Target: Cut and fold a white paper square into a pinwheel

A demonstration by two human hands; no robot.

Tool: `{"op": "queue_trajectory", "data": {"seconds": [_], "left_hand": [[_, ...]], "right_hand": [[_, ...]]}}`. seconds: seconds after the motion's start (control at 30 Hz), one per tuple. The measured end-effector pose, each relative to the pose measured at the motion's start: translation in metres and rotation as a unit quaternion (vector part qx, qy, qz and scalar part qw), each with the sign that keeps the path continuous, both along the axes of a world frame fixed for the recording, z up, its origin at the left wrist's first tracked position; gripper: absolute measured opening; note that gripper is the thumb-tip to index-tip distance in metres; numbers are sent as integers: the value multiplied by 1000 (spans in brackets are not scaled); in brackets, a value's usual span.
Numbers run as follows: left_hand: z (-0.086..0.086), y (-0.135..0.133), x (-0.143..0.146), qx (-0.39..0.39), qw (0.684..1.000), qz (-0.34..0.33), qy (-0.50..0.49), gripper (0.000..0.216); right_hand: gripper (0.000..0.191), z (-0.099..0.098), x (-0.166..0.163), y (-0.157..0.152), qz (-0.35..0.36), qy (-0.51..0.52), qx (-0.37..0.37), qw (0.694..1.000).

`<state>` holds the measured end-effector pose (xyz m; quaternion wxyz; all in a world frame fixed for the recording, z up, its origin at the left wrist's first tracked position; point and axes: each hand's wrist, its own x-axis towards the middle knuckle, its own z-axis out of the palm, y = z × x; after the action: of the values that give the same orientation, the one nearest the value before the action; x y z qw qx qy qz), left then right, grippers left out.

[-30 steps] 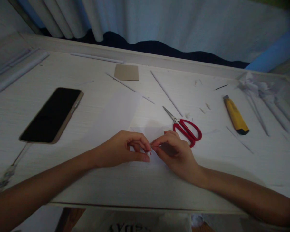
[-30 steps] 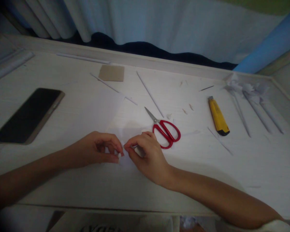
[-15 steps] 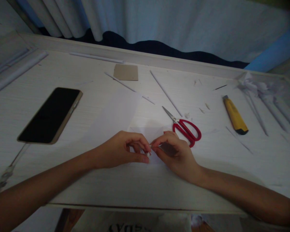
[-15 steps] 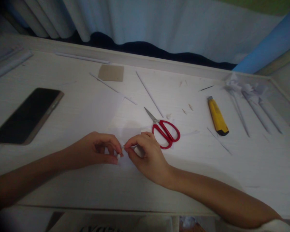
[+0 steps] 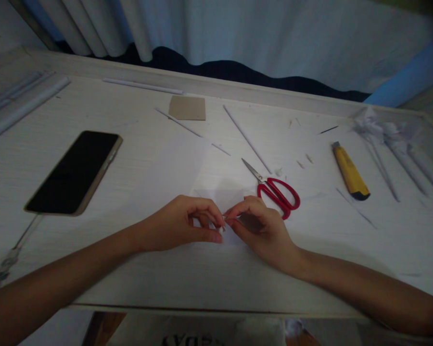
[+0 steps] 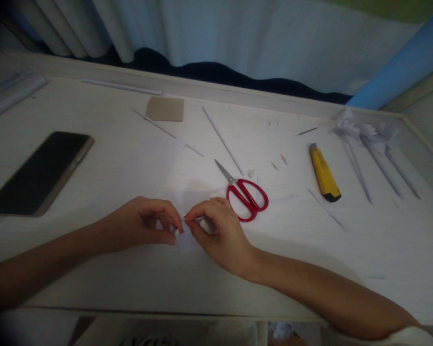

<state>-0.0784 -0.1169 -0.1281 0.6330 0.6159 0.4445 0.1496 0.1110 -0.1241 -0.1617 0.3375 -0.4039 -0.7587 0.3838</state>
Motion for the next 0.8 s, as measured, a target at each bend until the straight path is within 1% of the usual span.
{"op": "queue_trajectory", "data": {"seconds": [0.8], "left_hand": [[1,0,2,5,1000,10,12,13]], "right_hand": [[12,0,0,0,-2,3,-4,1000]]}}
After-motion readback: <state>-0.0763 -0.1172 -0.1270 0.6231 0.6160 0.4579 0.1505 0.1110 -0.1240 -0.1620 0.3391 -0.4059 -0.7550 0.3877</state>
